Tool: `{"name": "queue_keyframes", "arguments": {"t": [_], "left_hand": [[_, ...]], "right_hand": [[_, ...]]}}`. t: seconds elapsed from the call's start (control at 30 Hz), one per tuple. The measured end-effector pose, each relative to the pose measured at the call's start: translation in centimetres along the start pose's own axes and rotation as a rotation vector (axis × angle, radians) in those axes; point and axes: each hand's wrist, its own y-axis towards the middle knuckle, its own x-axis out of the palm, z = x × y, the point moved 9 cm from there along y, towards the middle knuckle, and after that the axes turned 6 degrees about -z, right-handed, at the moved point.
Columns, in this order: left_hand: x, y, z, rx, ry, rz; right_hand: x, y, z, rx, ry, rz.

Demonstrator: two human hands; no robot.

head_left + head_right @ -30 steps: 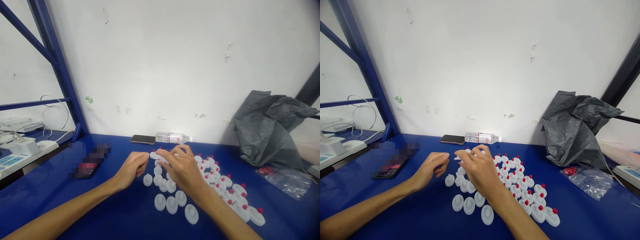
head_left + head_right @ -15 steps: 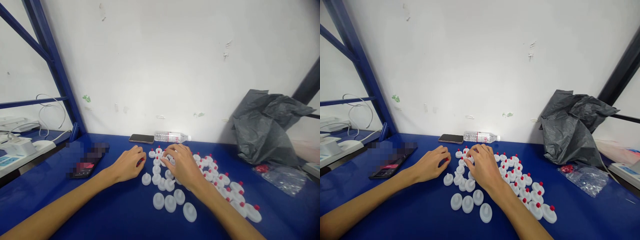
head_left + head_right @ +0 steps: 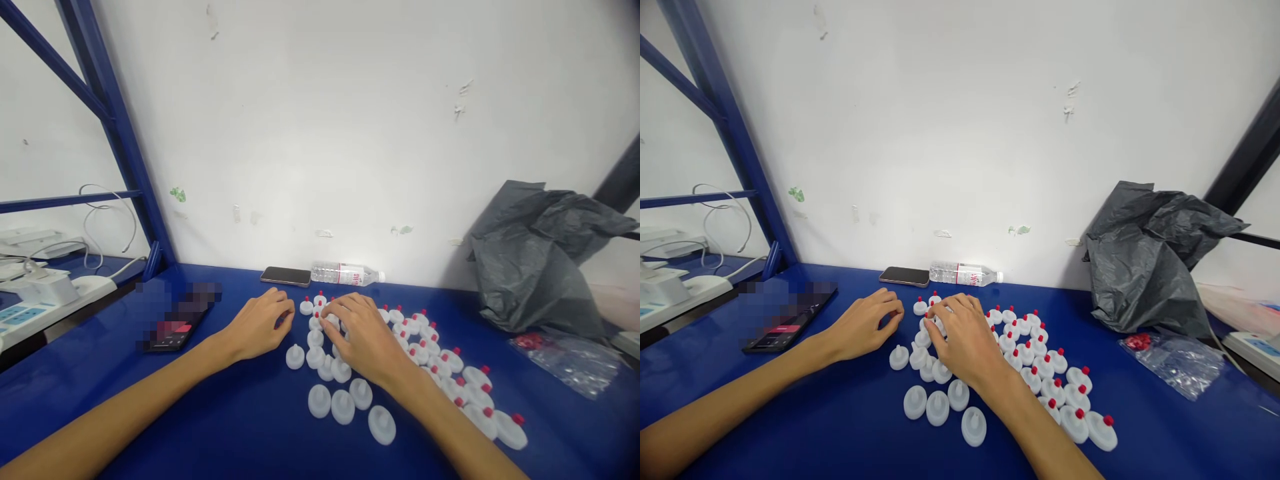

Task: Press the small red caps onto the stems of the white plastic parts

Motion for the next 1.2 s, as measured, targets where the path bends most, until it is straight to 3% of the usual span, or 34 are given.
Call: {"name": "queue_keyframes", "arguments": {"t": [0.17, 0.47, 0.57, 0.8, 1.2], "left_hand": [[-0.2, 0.0, -0.1, 0.008, -0.02, 0.034], [-0.8, -0.2, 0.3, 0.026, -0.084, 0.094], [-1.3, -0.4, 0.5, 0.03, -0.12, 0.134], [-2.1, -0.9, 1.1, 0.071, -0.195, 0.19], [-1.3, -1.4, 3.7, 0.177, -0.084, 0.109]], "right_hand": [[1.0, -0.3, -1.1, -0.091, 0.026, -0.121], [3.0, -0.9, -0.4, -0.069, 0.027, -0.268], [2.1, -0.6, -0.9, -0.096, 0.044, -0.213], [-1.0, -0.3, -2.0, -0.134, 0.108, 0.061], [-0.3, -0.5, -3.4, -0.27, 0.242, 0.045]]}}
